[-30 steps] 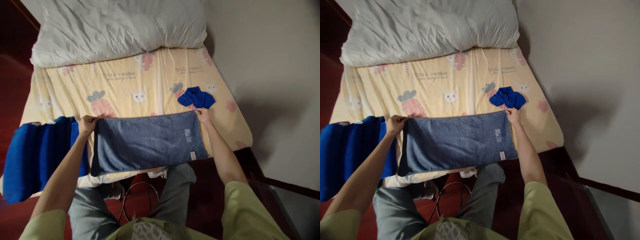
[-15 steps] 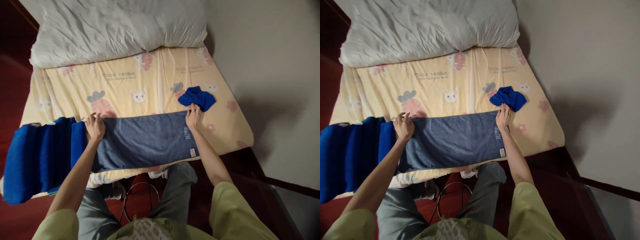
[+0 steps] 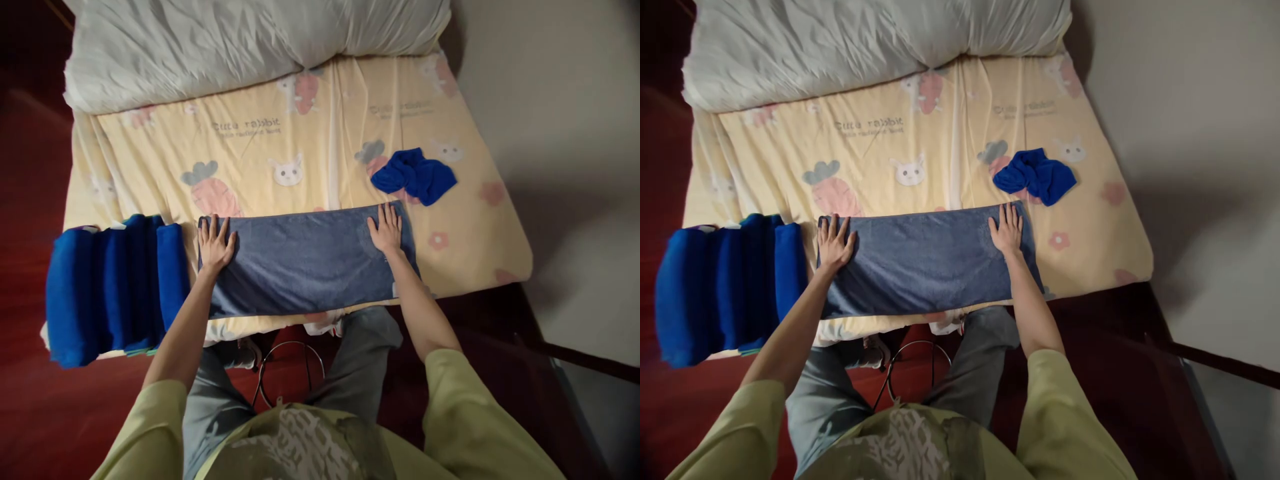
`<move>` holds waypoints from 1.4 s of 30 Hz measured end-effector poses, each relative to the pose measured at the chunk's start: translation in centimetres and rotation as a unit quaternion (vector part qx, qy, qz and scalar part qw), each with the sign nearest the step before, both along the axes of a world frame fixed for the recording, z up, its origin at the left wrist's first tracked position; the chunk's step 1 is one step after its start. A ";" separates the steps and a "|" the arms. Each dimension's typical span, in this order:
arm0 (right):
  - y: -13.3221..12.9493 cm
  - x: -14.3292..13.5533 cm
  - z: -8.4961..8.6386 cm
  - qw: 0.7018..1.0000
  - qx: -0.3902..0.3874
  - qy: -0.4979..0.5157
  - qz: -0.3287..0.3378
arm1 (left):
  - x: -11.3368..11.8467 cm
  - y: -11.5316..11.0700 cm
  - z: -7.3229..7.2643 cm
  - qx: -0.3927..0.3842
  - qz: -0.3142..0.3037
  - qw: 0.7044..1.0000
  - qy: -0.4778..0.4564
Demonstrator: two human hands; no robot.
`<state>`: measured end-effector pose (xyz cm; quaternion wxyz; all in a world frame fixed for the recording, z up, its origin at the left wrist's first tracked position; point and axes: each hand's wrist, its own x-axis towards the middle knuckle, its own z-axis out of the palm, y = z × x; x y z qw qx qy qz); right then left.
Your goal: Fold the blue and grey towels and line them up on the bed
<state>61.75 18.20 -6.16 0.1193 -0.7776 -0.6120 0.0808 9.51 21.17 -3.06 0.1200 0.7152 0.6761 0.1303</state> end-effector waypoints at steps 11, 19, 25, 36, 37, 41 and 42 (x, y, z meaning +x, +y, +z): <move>-11.3 -2.2 0.6 0.999 -0.002 -0.033 0.013 | 0.9 -11.4 0.0 -0.021 -0.011 1.000 0.002; -15.0 0.5 0.5 0.996 -0.003 -0.066 -0.068 | -1.1 -13.8 0.4 -0.020 -0.001 0.999 0.027; -16.7 0.4 0.3 0.994 -0.003 -0.075 -0.085 | -1.1 -14.9 0.4 -0.005 0.034 0.999 0.024; -17.5 0.0 -1.1 0.990 0.044 -0.057 -0.118 | -1.0 -19.2 -0.4 -0.002 0.057 0.998 0.035; -17.5 -0.1 -1.1 0.990 0.038 -0.062 -0.121 | -1.1 -19.2 -0.6 0.005 0.057 0.998 0.032; -16.7 -0.9 0.1 0.988 -0.013 -0.069 -0.139 | -1.4 -18.8 -0.9 0.028 0.059 0.998 0.008; -16.4 -1.2 0.7 0.987 -0.028 -0.060 -0.145 | -1.5 -18.6 -0.8 0.028 0.057 0.998 0.001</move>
